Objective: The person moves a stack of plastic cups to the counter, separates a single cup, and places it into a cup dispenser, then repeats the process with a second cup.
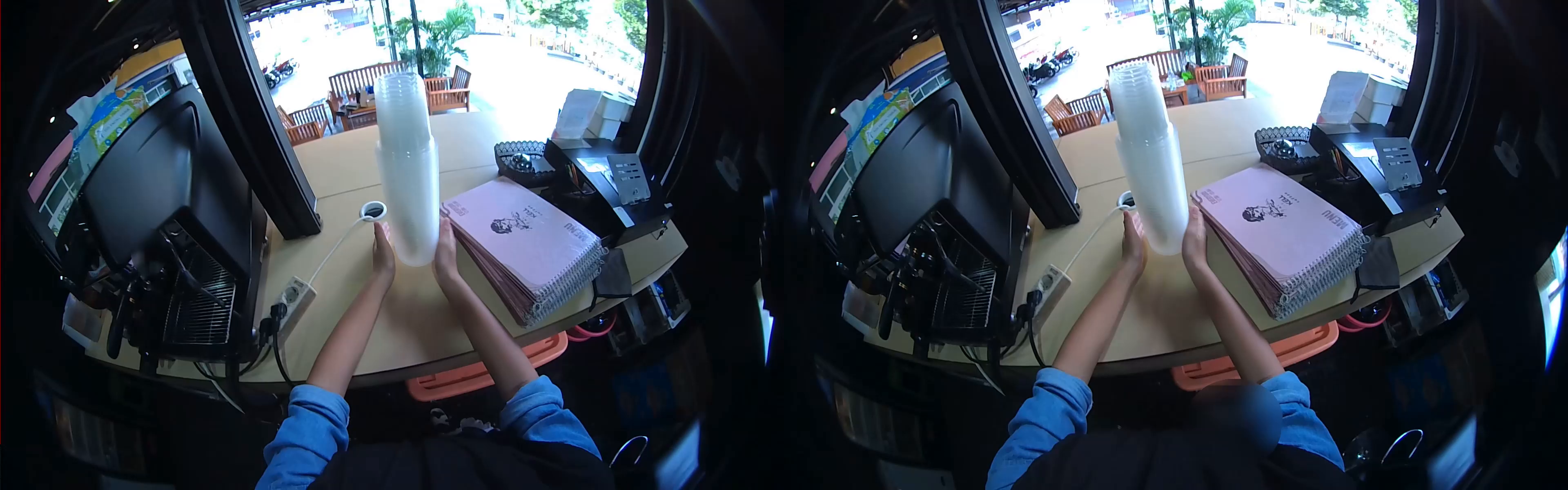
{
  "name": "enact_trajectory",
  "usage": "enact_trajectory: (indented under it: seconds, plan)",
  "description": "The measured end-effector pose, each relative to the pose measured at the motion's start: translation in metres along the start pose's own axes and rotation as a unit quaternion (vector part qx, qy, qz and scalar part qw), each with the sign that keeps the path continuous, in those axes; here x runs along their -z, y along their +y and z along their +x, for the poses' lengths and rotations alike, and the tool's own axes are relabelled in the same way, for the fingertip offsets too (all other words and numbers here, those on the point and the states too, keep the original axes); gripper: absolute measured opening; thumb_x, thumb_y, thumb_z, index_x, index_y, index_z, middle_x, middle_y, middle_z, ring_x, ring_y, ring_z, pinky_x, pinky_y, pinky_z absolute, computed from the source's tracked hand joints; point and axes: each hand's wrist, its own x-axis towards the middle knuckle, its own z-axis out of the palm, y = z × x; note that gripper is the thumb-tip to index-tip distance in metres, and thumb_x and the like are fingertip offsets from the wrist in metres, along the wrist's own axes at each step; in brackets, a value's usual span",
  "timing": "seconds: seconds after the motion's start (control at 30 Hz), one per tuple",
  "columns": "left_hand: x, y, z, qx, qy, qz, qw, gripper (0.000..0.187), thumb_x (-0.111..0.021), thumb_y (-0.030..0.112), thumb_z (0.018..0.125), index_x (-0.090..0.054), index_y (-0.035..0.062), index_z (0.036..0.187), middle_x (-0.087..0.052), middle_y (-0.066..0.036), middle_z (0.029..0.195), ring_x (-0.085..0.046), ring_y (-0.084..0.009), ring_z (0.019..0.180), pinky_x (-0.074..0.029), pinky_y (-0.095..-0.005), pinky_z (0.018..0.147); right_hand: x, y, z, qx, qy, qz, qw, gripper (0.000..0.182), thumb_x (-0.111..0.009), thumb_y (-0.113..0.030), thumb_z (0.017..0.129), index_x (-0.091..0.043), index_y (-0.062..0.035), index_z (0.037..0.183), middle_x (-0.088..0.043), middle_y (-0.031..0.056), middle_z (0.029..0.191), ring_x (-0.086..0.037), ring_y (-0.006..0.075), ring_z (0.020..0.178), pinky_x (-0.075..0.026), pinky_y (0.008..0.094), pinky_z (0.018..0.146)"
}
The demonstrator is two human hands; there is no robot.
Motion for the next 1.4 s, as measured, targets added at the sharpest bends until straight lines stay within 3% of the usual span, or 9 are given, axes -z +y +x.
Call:
enact_trajectory:
  seconds: [0.07,0.27,0.4,0.57,0.8,0.87,1.23,1.33,1.4]
  plan:
    - [-0.019,0.030,-0.020,-0.039,-0.068,-0.014,0.997,0.082,-0.014,0.065,0.090,-0.025,0.0003,0.140,-0.030,-0.012,0.144,-0.028,-0.0229,0.133,-0.022,-0.0334,0.108,-0.008,-0.002,-0.005,0.000,0.035,-0.093,0.995,0.058,-0.024,-0.040,0.099,-0.037,0.0068,0.130,-0.045,0.0210,0.126,-0.040,0.0250,0.121,-0.028,0.0339,0.103]
    - [-0.024,0.034,-0.036,0.012,-0.029,-0.010,0.999,0.067,-0.015,0.055,0.095,-0.025,0.0080,0.141,-0.032,-0.008,0.142,-0.029,-0.0213,0.132,-0.024,-0.0344,0.107,-0.015,-0.014,-0.022,-0.023,0.024,-0.109,0.993,0.057,-0.022,-0.040,0.099,-0.037,0.0057,0.129,-0.043,0.0187,0.127,-0.040,0.0243,0.121,-0.027,0.0332,0.103]
    - [-0.014,0.031,-0.054,0.012,-0.026,-0.033,0.999,0.066,-0.014,0.054,0.095,-0.027,0.0066,0.139,-0.035,-0.009,0.139,-0.033,-0.0214,0.130,-0.026,-0.0348,0.106,-0.028,-0.034,-0.046,-0.040,0.016,-0.121,0.992,0.056,-0.020,-0.040,0.099,-0.040,0.0049,0.125,-0.044,0.0171,0.123,-0.041,0.0232,0.116,-0.028,0.0326,0.101]
    - [-0.019,0.048,-0.090,-0.021,0.080,0.026,0.996,0.069,-0.012,0.053,0.096,-0.042,-0.0002,0.128,-0.050,-0.012,0.125,-0.047,-0.0208,0.116,-0.035,-0.0325,0.098,-0.039,-0.025,-0.058,-0.030,0.015,-0.101,0.994,0.055,-0.020,-0.041,0.099,-0.042,0.0042,0.123,-0.045,0.0170,0.120,-0.043,0.0230,0.114,-0.031,0.0334,0.099]
    - [-0.005,0.045,-0.106,-0.058,0.115,-0.014,0.992,0.068,-0.013,0.051,0.096,-0.045,-0.0014,0.125,-0.052,-0.011,0.121,-0.049,-0.0197,0.113,-0.035,-0.0322,0.097,-0.055,-0.035,-0.083,-0.012,0.000,-0.112,0.994,0.056,-0.019,-0.041,0.099,-0.040,0.0032,0.125,-0.046,0.0171,0.121,-0.044,0.0240,0.114,-0.032,0.0342,0.099]
    - [0.001,0.051,-0.108,-0.022,0.089,-0.054,0.994,0.067,-0.014,0.051,0.097,-0.046,-0.0017,0.124,-0.053,-0.011,0.120,-0.049,-0.0188,0.112,-0.036,-0.0320,0.097,-0.060,-0.041,-0.090,0.004,-0.006,-0.103,0.995,0.056,-0.019,-0.041,0.099,-0.040,0.0029,0.126,-0.046,0.0170,0.121,-0.044,0.0240,0.115,-0.032,0.0341,0.099]
    - [0.025,0.105,-0.173,-0.047,0.145,-0.062,0.986,0.062,-0.013,0.045,0.098,-0.044,-0.0013,0.125,-0.052,-0.010,0.122,-0.047,-0.0185,0.114,-0.032,-0.0320,0.100,-0.098,-0.052,-0.131,-0.046,-0.107,-0.062,0.991,0.052,-0.019,-0.038,0.099,-0.036,0.0010,0.130,-0.044,0.0164,0.125,-0.040,0.0233,0.119,-0.029,0.0342,0.102]
    - [0.042,0.121,-0.198,-0.061,0.153,0.002,0.986,0.061,-0.019,0.051,0.097,-0.032,0.0051,0.135,-0.042,-0.006,0.130,-0.038,-0.0177,0.121,-0.029,-0.0325,0.103,-0.117,-0.062,-0.151,-0.029,-0.127,-0.066,0.989,0.052,-0.019,-0.038,0.100,-0.035,0.0009,0.130,-0.042,0.0164,0.126,-0.039,0.0234,0.120,-0.028,0.0343,0.103]
    - [0.061,0.126,-0.216,-0.136,0.127,0.027,0.982,0.061,-0.021,0.051,0.097,-0.031,0.0038,0.135,-0.039,-0.007,0.132,-0.036,-0.0171,0.122,-0.028,-0.0326,0.103,-0.130,-0.070,-0.171,-0.023,-0.144,-0.079,0.986,0.052,-0.019,-0.038,0.100,-0.035,0.0008,0.131,-0.042,0.0165,0.127,-0.039,0.0234,0.120,-0.028,0.0344,0.103]
